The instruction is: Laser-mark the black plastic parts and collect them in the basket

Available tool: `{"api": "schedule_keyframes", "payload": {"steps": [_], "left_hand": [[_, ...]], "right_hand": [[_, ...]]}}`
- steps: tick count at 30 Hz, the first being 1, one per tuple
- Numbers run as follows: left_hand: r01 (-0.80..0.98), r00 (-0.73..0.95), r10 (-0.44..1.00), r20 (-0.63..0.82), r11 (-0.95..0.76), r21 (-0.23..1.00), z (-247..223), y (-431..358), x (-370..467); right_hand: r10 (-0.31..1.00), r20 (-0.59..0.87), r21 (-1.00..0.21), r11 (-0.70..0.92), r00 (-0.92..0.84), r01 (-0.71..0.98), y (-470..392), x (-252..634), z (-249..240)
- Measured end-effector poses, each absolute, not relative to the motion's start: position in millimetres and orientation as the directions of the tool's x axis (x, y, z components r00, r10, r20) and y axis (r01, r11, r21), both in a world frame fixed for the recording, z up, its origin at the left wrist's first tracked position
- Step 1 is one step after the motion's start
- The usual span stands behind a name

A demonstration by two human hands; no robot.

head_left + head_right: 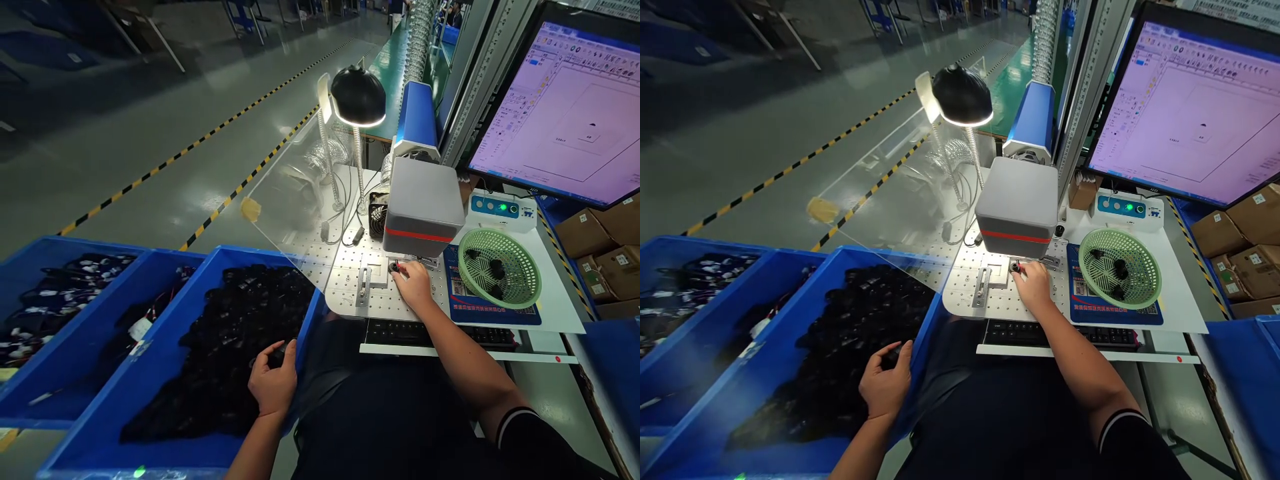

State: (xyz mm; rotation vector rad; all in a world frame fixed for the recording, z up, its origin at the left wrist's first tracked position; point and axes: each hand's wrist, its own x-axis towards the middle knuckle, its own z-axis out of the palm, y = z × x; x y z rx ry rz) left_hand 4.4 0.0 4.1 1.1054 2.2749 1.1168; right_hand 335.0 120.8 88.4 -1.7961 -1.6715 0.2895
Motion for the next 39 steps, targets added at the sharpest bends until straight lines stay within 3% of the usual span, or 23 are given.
{"api": "schedule_keyframes", "payload": {"steps": [16, 39], "left_hand": [[0.454, -0.641, 0.767, -0.016, 0.396, 0.798, 7.4, 2.2, 6.8], [0.465, -0.631, 0.776, 0.01, 0.368, 0.805, 10.6, 2.2, 8.1]], "right_hand": [[0.941, 0.272, -0.506, -0.035, 0.198, 0.862, 124.7, 326.2, 82.9], [0.945, 0.268, -0.518, -0.021, 0.186, 0.855, 125.5, 328.1, 83.1]]}}
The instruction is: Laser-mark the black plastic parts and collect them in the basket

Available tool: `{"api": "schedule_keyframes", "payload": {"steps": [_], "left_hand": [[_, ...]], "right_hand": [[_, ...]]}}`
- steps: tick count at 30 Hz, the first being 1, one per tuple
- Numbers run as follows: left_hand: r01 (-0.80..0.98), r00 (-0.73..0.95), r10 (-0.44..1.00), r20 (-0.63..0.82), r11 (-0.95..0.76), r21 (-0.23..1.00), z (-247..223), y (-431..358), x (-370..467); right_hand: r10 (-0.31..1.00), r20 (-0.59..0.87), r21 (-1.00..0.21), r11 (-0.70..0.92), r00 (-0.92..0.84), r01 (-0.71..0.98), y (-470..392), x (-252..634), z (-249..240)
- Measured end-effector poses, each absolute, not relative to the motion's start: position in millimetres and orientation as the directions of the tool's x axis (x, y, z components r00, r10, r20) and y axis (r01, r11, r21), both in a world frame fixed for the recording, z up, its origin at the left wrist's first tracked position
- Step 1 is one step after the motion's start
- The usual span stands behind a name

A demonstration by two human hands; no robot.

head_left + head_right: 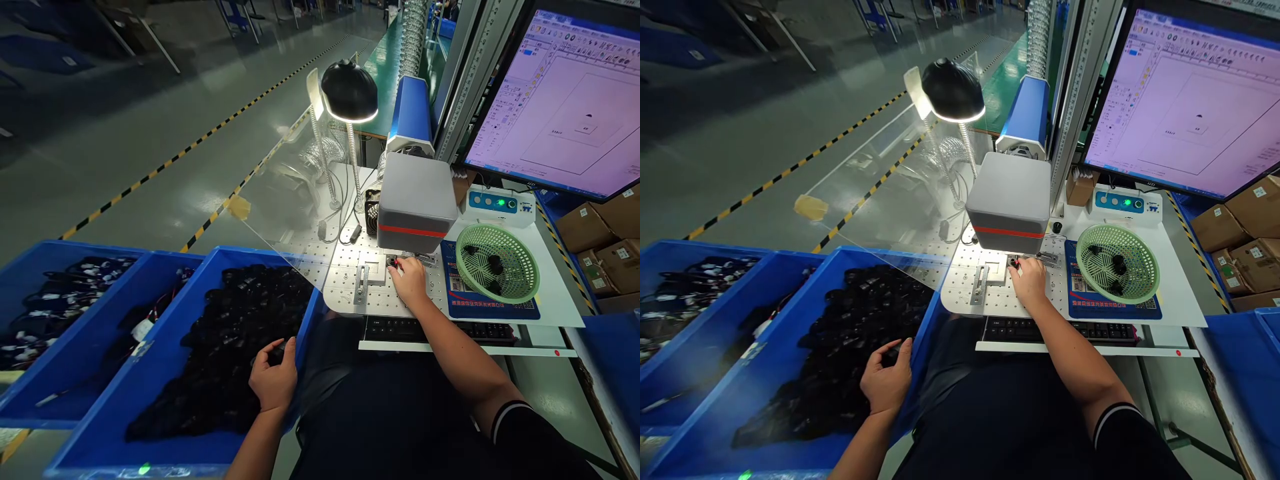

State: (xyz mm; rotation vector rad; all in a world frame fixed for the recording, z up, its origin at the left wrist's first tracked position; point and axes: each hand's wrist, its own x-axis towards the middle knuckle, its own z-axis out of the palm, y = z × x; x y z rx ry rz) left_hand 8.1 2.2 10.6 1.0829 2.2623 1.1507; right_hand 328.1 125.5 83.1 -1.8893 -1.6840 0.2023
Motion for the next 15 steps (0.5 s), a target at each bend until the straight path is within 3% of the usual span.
{"api": "schedule_keyframes", "payload": {"steps": [9, 15], "left_hand": [[0.456, -0.636, 0.772, -0.007, 0.383, 0.803, 5.4, 2.2, 5.8], [0.425, -0.649, 0.761, -0.026, 0.39, 0.817, 2.8, 1.7, 4.6]], "right_hand": [[0.952, 0.237, -0.526, -0.044, 0.196, 0.849, 125.5, 328.3, 86.5], [0.937, 0.28, -0.597, -0.001, 0.21, 0.802, 95.1, 340.2, 86.1]]}}
